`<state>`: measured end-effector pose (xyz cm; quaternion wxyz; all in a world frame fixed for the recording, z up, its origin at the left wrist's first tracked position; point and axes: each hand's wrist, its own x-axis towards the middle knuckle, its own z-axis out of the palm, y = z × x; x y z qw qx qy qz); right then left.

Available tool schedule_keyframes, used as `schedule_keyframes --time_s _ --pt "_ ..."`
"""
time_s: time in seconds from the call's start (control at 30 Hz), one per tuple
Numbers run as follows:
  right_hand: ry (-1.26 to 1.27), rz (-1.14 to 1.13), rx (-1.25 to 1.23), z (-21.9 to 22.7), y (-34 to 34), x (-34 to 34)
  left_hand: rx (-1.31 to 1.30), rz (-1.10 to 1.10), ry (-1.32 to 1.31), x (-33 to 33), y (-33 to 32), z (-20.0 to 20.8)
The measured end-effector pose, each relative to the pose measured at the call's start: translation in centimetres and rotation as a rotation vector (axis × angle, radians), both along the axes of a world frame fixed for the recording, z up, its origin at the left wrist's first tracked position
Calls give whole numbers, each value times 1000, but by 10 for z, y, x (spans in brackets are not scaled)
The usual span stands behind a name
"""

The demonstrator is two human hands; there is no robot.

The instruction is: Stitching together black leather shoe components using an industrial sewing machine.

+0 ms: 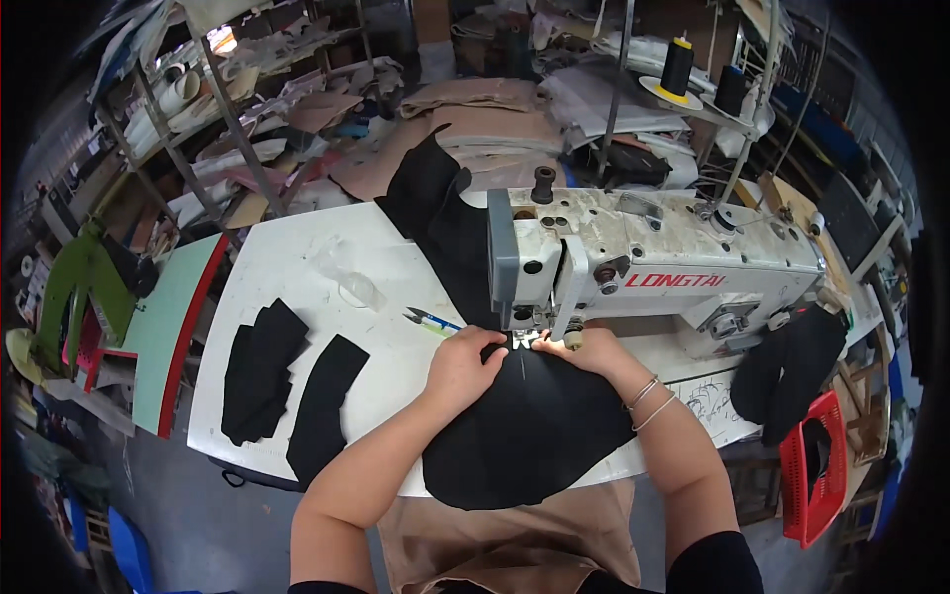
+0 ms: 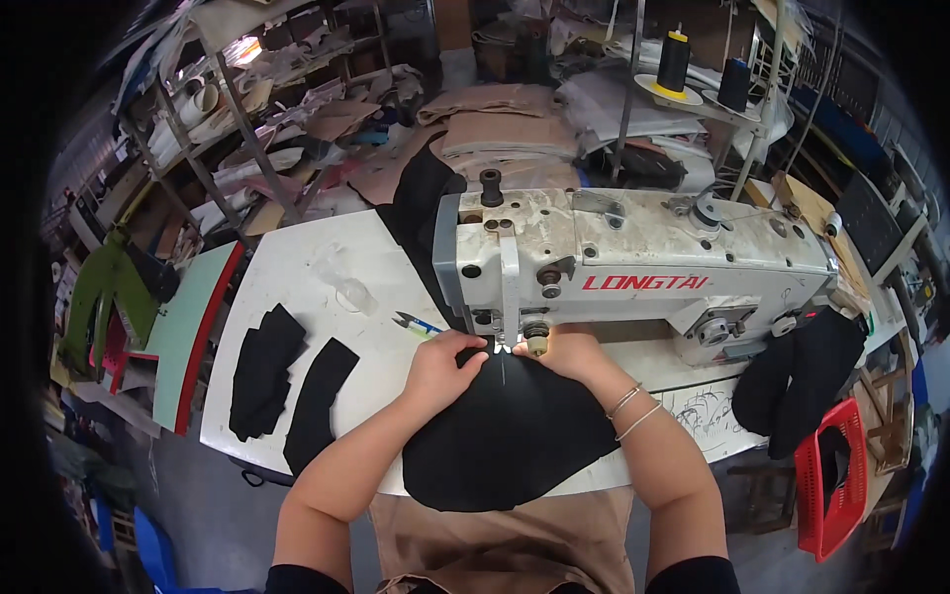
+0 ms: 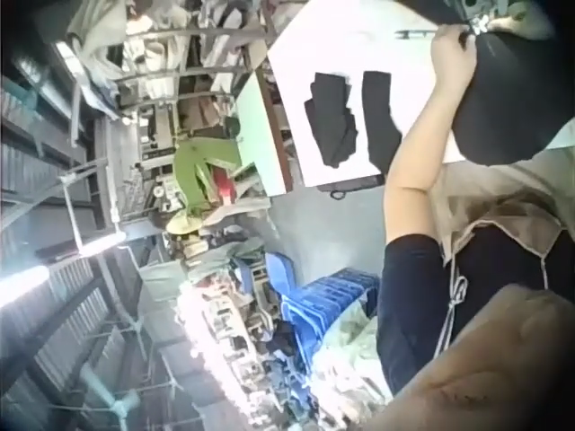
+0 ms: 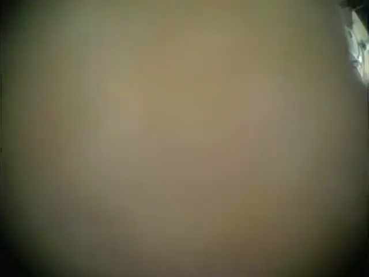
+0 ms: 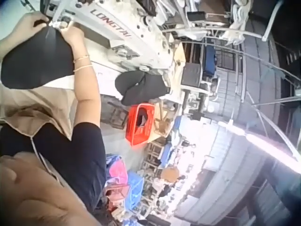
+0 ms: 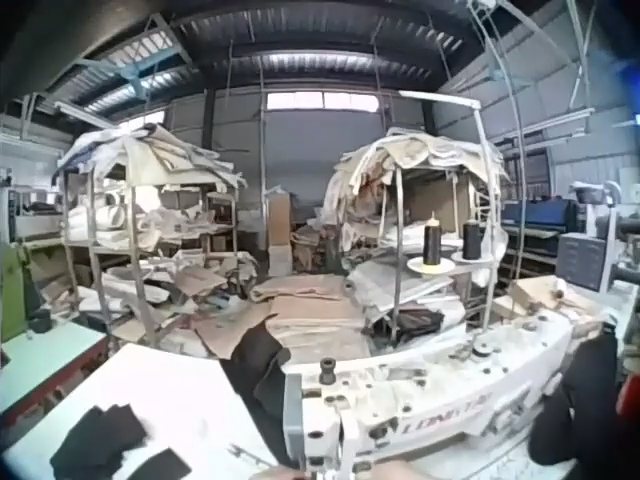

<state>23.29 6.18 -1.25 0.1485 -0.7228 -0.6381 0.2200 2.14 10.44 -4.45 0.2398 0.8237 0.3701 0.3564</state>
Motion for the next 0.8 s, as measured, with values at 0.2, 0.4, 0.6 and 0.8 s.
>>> schedule_keyframes --time_s 0.2,0.4,0.6,0.8 --pt "-66 17 314 -3 -19 11 -61 -2 17 8 -1 2" --pt "-220 -107 938 24 -122 61 -92 15 25 -5 -2 5" --pt "-399 -591 1042 -10 -159 128 -53 -28 -8 1 0 4" --pt "-492 -573 874 -19 -161 151 -51 -26 -2 -2 1 4"
